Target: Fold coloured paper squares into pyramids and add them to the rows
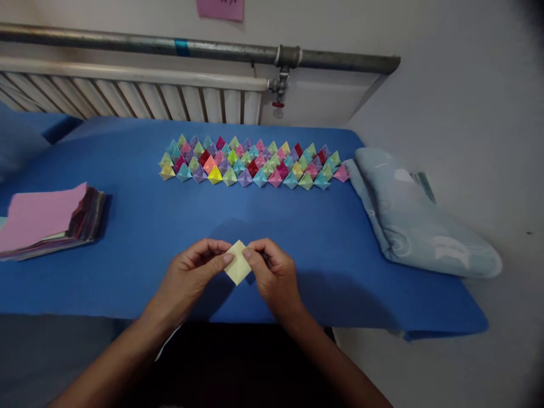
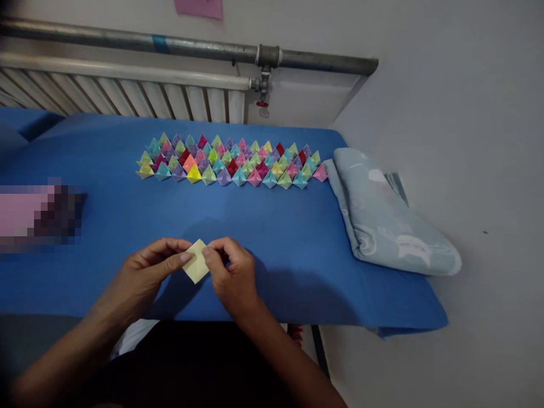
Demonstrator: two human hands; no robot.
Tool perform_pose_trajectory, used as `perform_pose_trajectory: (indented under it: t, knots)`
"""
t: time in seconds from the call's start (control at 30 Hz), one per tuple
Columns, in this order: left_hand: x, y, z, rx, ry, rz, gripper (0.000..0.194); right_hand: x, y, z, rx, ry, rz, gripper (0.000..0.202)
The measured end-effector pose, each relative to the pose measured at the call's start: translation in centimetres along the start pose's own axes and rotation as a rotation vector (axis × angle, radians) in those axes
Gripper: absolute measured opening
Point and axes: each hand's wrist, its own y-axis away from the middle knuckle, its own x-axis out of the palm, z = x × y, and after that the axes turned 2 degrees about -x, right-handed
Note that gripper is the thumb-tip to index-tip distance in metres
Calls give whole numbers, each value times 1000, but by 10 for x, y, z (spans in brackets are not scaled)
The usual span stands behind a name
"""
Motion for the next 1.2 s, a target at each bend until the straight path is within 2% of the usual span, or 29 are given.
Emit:
perform_pose_trajectory:
  t: [0.17, 0.27, 0.47, 0.67, 0.83, 1.03, 1.1, 1.2]
  knots:
    - [1, -4, 0, -8, 30, -66, 25, -1, -1, -2, 145, -116, 118, 17]
    - [0, -6, 0, -38, 41, -90, 27, -2, -1, -4, 176, -104, 138, 21]
    - [-1, -7, -1, -118, -56, 21, 24, -5, -4, -2, 183, -108, 151, 21]
    - [-1, -7, -1, -93, -75, 18, 21, -9, -3, -4, 228, -122, 277, 22]
    - [0, -6, -2, -59, -91, 43, 20, -7, 0, -8, 266, -137, 234, 30]
    - [-2, -8, -13, -89, -186, 193, 21, -6, 0, -5, 221, -70, 259, 29]
    - [0, -9, -15, -81, -229, 186, 25, -6, 0, -5, 215, -68, 262, 29]
    - [1, -9, -14, -43, -255, 130, 25, -6, 1, -5, 287, -145, 317, 25]
